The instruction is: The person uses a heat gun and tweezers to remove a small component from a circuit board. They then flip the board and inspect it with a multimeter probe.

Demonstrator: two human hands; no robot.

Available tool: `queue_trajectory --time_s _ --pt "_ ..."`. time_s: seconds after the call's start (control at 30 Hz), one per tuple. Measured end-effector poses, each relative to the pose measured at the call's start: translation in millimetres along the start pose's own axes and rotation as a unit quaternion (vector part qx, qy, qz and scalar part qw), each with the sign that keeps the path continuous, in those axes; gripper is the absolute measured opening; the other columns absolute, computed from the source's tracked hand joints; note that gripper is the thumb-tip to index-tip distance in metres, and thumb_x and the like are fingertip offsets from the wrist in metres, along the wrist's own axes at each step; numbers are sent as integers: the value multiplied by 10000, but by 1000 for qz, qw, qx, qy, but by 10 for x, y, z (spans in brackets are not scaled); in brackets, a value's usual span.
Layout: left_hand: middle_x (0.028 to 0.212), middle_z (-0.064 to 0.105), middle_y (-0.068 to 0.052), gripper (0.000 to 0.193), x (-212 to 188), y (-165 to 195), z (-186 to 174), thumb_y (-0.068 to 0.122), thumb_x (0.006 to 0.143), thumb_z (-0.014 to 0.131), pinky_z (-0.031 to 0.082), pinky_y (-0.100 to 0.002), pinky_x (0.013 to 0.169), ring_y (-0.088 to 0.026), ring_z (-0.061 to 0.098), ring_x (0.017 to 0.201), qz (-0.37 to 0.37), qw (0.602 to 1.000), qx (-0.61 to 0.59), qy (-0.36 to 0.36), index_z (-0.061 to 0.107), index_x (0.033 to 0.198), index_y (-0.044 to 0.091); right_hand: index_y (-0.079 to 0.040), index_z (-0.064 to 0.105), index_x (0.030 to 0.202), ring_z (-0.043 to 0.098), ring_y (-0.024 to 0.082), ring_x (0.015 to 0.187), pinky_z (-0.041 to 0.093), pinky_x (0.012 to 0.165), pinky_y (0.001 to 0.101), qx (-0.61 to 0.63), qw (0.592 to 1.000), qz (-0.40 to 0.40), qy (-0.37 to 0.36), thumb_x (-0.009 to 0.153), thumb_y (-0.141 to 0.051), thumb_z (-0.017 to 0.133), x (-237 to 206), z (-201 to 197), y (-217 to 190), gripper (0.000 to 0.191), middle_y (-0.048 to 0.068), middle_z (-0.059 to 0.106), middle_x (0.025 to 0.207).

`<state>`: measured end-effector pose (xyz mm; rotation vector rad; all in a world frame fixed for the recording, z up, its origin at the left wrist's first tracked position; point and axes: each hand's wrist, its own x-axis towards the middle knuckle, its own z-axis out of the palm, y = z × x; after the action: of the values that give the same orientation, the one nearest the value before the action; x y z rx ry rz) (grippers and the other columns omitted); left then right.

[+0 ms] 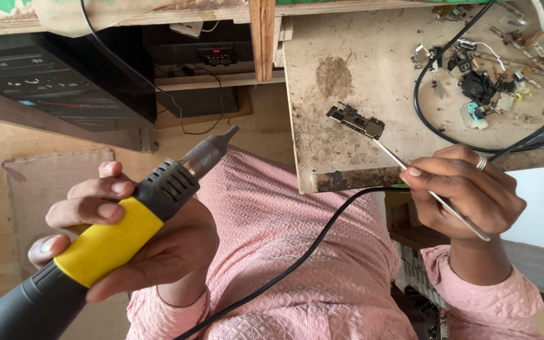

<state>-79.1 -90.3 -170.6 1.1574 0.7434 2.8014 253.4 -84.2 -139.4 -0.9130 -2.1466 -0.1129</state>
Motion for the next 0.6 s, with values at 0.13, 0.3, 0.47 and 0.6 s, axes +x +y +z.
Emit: queue_trajectory --time_s 0.13,0.3,0.47,0.6 --pt "982 523 -60 499 -3 -16 -13 615 1067 383 514 -351 928 -157 610 874 1 1000 3 2 420 1235 147 9 704 943 701 257 732 512 551 285 45 999 1 7 925 64 834 64 -12 6 143 150 719 862" --pt "979 521 -53 498 -17 -9 -29 620 1063 397 512 -349 925 -157 610 871 -4 1000 -1 3 423 1231 151 41 671 915 700 249 706 566 576 311 86 996 -9 6 925 64 802 127 -27 38 134 172 714 835" --pt "978 518 -53 504 -18 -24 -34 627 1060 407 512 -351 926 -158 606 870 -4 1000 5 3 425 1229 153 50 669 910 713 261 707 589 583 332 107 994 -24 9 923 65 782 130 -13 48 115 189 713 831" --pt "981 517 -51 502 -26 -22 -36 626 1055 413 513 -352 937 -154 604 874 -4 1000 3 3 423 1233 157 45 673 892 708 260 683 572 550 324 98 994 -37 15 900 74 785 132 -18 55 116 188 716 813"
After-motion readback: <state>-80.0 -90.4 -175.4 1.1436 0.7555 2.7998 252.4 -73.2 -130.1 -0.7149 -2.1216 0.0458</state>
